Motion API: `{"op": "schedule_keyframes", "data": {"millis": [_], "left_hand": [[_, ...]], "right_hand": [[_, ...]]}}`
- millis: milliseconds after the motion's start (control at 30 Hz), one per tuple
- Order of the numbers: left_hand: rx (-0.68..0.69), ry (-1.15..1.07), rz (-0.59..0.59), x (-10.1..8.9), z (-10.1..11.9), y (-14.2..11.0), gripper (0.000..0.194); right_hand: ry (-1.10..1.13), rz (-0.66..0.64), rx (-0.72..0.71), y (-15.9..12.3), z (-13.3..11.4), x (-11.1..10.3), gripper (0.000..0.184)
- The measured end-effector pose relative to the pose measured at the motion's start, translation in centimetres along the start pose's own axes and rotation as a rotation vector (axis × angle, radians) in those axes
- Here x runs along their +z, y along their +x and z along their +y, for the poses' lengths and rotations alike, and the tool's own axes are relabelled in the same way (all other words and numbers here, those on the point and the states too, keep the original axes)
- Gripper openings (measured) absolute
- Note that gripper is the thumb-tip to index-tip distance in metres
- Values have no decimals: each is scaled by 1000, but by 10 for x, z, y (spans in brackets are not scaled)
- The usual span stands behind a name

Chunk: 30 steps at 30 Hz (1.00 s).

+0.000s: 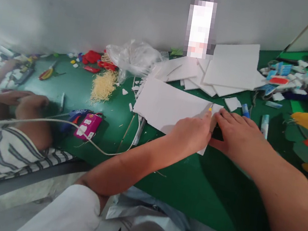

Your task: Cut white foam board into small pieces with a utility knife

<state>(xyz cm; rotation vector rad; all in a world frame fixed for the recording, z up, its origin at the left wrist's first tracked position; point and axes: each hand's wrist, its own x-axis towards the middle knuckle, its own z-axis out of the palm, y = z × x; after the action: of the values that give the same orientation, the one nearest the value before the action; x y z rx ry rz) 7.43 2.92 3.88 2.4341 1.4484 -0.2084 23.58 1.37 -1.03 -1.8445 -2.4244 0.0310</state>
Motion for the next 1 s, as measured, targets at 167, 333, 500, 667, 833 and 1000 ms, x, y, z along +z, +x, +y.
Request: {"op": "schedule_keyframes", "data": {"millis": [167, 333, 500, 667, 833, 1000], "left_hand": [[-3, 27, -14, -3, 2, 1, 68], [-43, 30, -33, -7, 3, 3, 70], [-60, 77, -26, -8, 3, 2, 71], [-66, 6, -27, -9, 5, 2, 68], [-64, -58, 13, -7, 9, 1, 66], [-40, -77, -34, -4, 10, 1, 74]], "right_hand": [[19, -41, 15, 0, 2, -1, 82], [42, -22, 44, 0, 5, 5, 87], [42, -53, 36, 2, 6, 2, 89], [49, -115, 24, 6, 7, -5, 85], [65, -124, 24, 6, 5, -5, 86], [82, -79, 45, 5, 5, -4, 92]]}}
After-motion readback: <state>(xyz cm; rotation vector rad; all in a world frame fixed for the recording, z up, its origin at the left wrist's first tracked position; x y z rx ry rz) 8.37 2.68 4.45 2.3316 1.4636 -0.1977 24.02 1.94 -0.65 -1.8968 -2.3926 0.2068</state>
